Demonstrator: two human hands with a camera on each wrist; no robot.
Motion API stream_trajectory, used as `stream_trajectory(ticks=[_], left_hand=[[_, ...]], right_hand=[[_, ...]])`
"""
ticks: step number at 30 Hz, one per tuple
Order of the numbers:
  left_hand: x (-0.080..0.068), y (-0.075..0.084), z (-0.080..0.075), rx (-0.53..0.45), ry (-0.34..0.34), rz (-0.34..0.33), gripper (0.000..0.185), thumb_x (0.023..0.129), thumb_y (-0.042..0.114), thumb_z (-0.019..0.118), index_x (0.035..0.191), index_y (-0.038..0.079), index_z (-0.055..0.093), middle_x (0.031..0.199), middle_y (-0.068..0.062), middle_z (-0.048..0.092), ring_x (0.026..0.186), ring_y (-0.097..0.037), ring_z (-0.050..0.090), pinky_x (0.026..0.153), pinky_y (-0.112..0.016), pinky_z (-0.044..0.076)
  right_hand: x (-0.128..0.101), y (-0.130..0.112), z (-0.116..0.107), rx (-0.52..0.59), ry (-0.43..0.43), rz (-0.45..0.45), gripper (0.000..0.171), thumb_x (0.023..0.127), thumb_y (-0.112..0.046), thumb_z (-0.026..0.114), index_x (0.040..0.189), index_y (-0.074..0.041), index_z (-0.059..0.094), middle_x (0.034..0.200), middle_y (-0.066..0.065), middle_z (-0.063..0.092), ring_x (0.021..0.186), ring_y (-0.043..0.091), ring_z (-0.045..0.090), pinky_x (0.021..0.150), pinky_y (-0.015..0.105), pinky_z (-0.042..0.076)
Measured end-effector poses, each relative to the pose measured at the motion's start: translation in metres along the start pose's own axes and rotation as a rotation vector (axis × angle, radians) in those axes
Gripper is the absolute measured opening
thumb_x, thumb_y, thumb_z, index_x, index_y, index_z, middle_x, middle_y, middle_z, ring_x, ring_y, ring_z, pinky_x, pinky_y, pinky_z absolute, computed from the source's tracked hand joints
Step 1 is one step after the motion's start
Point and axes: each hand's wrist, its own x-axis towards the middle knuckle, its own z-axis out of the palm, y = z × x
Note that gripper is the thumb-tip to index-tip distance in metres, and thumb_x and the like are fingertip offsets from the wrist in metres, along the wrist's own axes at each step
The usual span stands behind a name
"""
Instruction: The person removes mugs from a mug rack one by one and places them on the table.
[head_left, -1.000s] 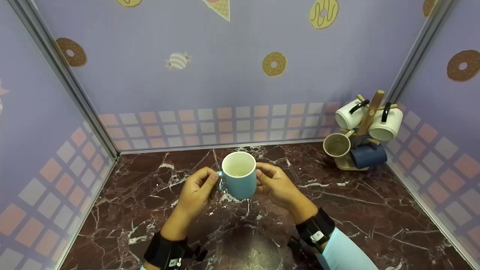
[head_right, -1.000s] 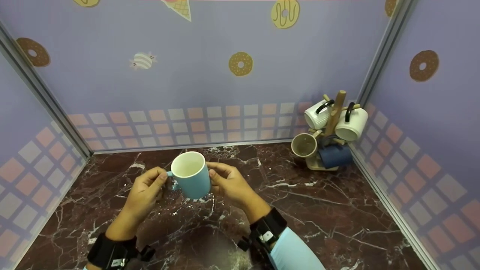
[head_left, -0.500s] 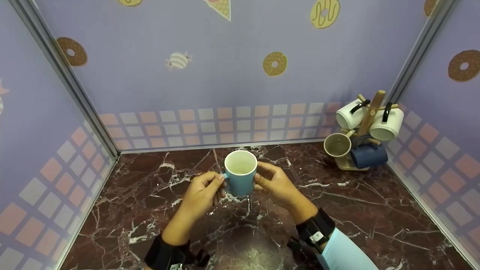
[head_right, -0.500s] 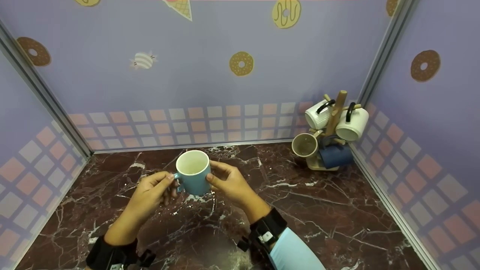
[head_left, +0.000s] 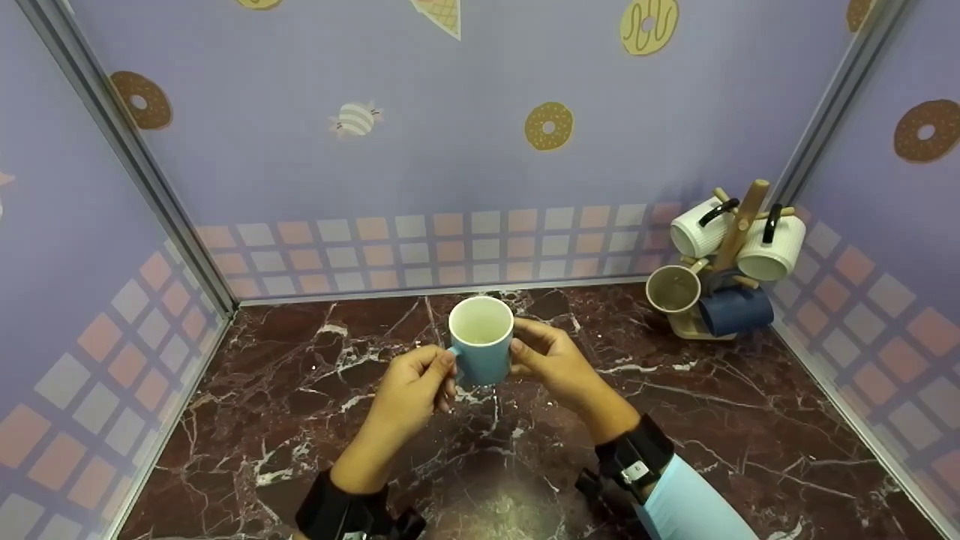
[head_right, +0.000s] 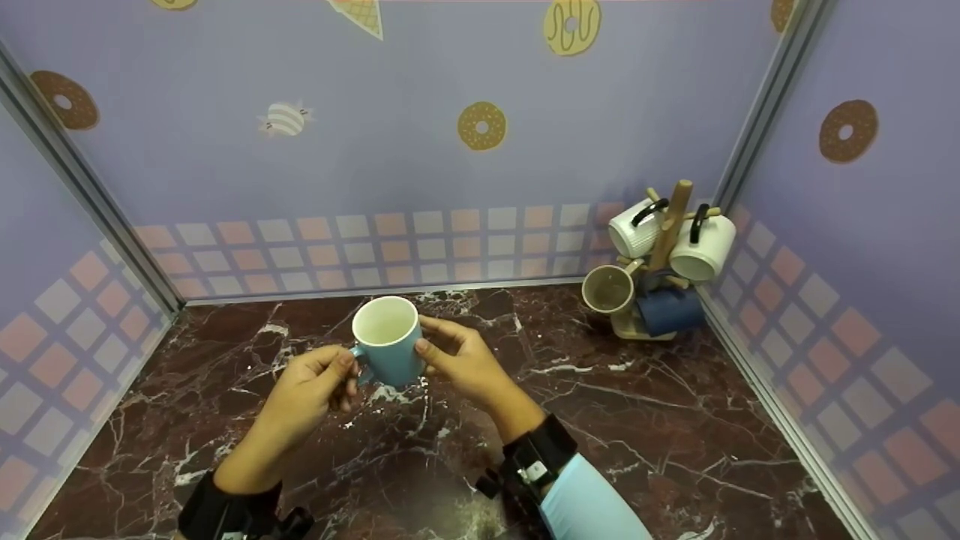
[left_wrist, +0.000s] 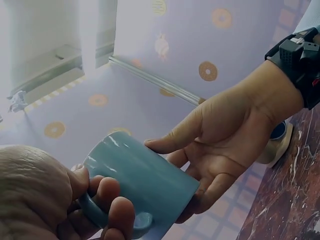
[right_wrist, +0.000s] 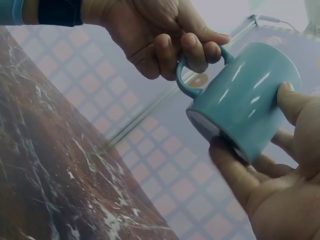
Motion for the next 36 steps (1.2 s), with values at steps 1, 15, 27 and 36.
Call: stream_trajectory(ticks=[1, 15, 27, 36], left_hand=[[0.000, 0.000, 0.000, 0.002, 0.014, 0.006, 0.035, 0.119, 0.013, 0.059, 0.092, -0.009, 0.065, 0.072, -0.001, 0.063, 0.055, -0.007, 0.056, 0.053, -0.020, 0.054], [0.016, -0.007, -0.061, 0.197, 0.422, -0.040, 0.036, 0.119, 0.023, 0.061, 0.095, -0.002, 0.071, 0.078, -0.002, 0.068, 0.062, -0.013, 0.064, 0.058, -0.025, 0.062], [0.020, -0.044, -0.151, 0.397, 0.742, -0.113, 0.042, 0.120, 0.033, 0.056, 0.101, -0.002, 0.072, 0.083, -0.009, 0.073, 0.071, -0.014, 0.065, 0.069, -0.028, 0.056], [0.007, -0.087, -0.212, 0.506, 0.786, -0.248, 0.051, 0.123, 0.039, 0.042, 0.115, -0.004, 0.069, 0.126, -0.034, 0.072, 0.115, -0.048, 0.065, 0.099, -0.059, 0.049]], right_hand=[[0.000, -0.001, -0.001, -0.025, 0.003, -0.003, 0.088, 0.104, -0.041, 0.083, 0.164, 0.011, 0.047, 0.147, 0.019, 0.072, 0.112, 0.018, 0.081, 0.103, 0.041, 0.070], [-0.011, -0.011, -0.002, -0.869, 0.043, -0.301, 0.050, 0.115, -0.027, 0.066, 0.162, -0.011, 0.062, 0.173, 0.010, 0.057, 0.159, 0.041, 0.055, 0.135, 0.060, 0.042], [-0.025, -0.004, 0.027, -1.322, -0.239, -0.396, 0.078, 0.113, -0.067, 0.049, 0.176, -0.022, 0.042, 0.190, -0.002, 0.021, 0.178, 0.033, 0.022, 0.143, 0.060, 0.025], [-0.028, 0.004, 0.036, -1.345, -0.379, -0.419, 0.080, 0.111, -0.067, 0.055, 0.179, -0.028, 0.036, 0.192, -0.007, 0.008, 0.180, 0.034, 0.009, 0.141, 0.068, 0.024]])
